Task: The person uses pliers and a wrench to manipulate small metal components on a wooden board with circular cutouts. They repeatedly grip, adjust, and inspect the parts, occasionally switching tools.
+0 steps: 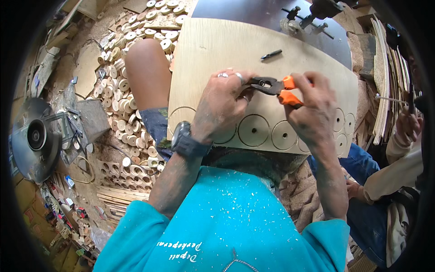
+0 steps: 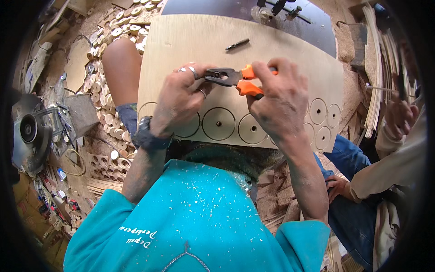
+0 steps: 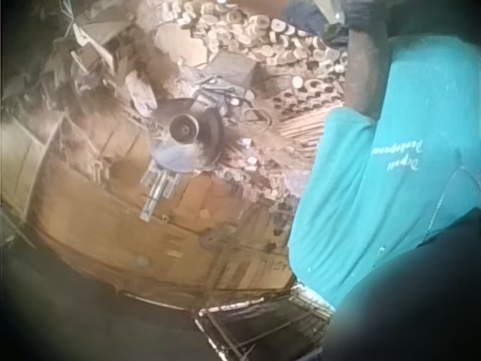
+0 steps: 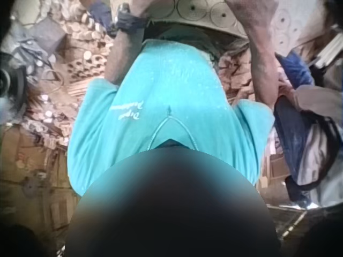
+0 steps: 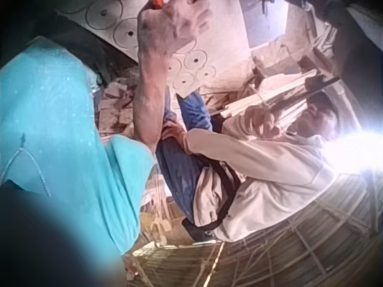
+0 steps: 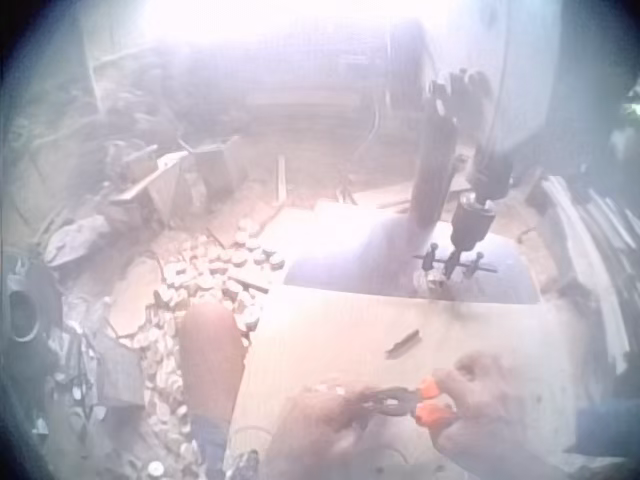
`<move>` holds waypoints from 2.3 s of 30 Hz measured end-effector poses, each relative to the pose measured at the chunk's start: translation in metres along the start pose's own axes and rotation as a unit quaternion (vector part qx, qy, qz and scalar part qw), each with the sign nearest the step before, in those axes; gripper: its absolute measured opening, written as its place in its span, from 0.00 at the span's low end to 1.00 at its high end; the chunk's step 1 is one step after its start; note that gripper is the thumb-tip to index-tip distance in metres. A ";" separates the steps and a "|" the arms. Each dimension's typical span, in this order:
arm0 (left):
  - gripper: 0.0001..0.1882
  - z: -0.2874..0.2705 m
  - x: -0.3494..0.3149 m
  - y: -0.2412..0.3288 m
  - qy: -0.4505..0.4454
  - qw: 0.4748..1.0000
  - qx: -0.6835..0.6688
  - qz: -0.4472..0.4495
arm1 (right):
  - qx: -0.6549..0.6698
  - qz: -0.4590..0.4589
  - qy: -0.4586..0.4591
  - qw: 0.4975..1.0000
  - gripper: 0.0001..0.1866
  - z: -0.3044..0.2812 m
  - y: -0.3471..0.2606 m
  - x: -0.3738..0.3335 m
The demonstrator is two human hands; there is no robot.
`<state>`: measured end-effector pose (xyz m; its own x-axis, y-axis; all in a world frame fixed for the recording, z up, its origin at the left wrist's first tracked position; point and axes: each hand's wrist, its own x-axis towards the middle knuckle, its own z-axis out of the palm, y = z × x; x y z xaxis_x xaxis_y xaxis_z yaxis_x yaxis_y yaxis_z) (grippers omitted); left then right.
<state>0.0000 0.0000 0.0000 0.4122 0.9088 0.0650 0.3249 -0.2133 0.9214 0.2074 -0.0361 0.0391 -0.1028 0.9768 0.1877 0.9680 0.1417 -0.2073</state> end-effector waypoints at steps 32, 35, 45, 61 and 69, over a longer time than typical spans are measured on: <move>0.11 -0.008 0.016 -0.010 -0.016 0.995 0.079 0.055 | -0.024 -0.051 0.047 0.997 0.17 0.011 0.014 0.018; 0.14 -0.017 0.022 -0.016 -0.047 0.991 0.097 0.080 | 0.011 -0.051 0.074 0.996 0.18 0.019 0.027 0.025; 0.15 -0.032 0.006 -0.007 -0.008 0.999 -0.031 -0.019 | 0.023 0.031 -0.057 0.998 0.22 0.004 0.046 0.033; 0.14 -0.041 -0.031 0.013 -0.009 0.994 -0.033 -0.108 | 0.202 -0.072 -0.151 0.965 0.14 0.006 -0.031 -0.031; 0.08 -0.029 -0.027 0.007 0.021 0.972 0.233 0.010 | 0.227 -0.057 -0.131 0.963 0.06 0.012 -0.036 -0.032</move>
<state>-0.0342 -0.0158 0.0157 0.3906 0.9145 0.1052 0.6712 -0.3612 0.6473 0.1727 -0.0704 0.0288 -0.3146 0.9492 -0.0019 0.7534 0.2485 -0.6089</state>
